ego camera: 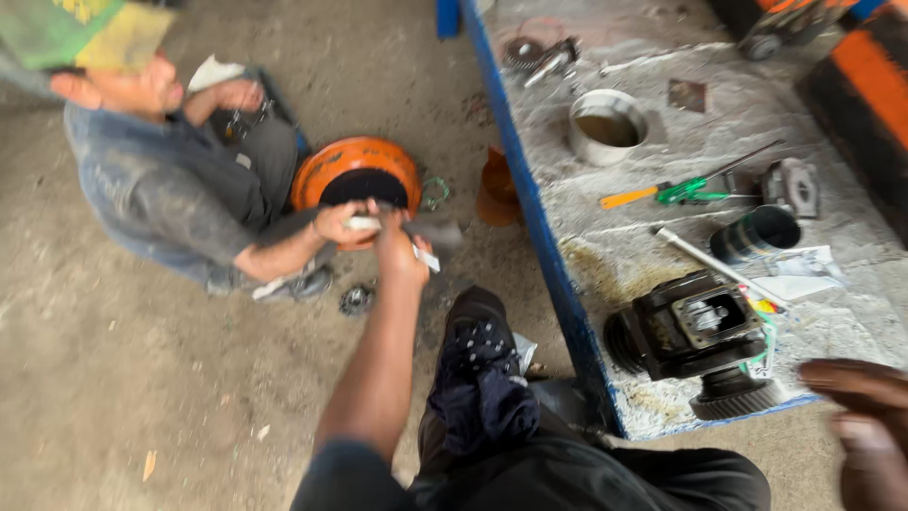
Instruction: The person assembles a small engine casing, inserting a cylindrical metal part and securing it with a hammer and wrench. They then place a metal plate over the opening and fasten it with screws.
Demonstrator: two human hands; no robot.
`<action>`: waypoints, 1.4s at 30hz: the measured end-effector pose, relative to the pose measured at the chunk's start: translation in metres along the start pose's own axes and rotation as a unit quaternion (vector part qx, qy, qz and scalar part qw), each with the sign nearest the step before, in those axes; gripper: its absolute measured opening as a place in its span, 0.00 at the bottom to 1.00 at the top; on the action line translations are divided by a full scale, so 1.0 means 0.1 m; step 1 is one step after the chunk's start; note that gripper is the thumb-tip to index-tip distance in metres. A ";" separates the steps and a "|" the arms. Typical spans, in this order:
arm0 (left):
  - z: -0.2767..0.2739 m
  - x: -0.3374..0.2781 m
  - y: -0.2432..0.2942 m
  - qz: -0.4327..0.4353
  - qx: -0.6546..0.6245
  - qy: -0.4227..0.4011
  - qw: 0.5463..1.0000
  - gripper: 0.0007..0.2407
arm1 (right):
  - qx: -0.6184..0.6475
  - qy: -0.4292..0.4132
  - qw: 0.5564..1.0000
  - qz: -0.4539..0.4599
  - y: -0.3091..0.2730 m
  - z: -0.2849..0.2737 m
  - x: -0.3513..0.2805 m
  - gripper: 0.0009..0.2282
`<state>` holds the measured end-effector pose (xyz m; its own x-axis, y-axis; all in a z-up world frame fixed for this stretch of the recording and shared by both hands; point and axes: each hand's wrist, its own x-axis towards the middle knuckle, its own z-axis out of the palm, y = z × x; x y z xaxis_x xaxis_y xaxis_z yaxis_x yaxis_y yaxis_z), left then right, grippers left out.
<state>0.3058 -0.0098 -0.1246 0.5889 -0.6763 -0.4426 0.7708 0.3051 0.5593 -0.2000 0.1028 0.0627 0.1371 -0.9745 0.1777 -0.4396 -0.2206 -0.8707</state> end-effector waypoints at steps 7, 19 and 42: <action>0.52 -2.00 -0.57 0.129 0.359 -0.328 0.864 0.14 | -0.158 -0.269 0.943 -0.118 -0.73 0.78 0.68 0.39; 1.91 -2.46 -0.32 -0.205 0.041 -0.426 0.880 0.05 | 0.289 -0.126 0.949 0.000 -0.25 0.07 0.21 0.04; 1.82 -2.83 -1.27 0.156 0.540 -0.663 0.495 0.17 | -0.034 -0.312 0.949 0.008 -0.29 -0.53 0.75 0.30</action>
<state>-0.0026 0.0205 0.0569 -0.5905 -0.7730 0.2318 -0.3082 0.4815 0.8205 -0.2236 0.0337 0.1258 0.6195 -0.7684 -0.1604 -0.5001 -0.2289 -0.8352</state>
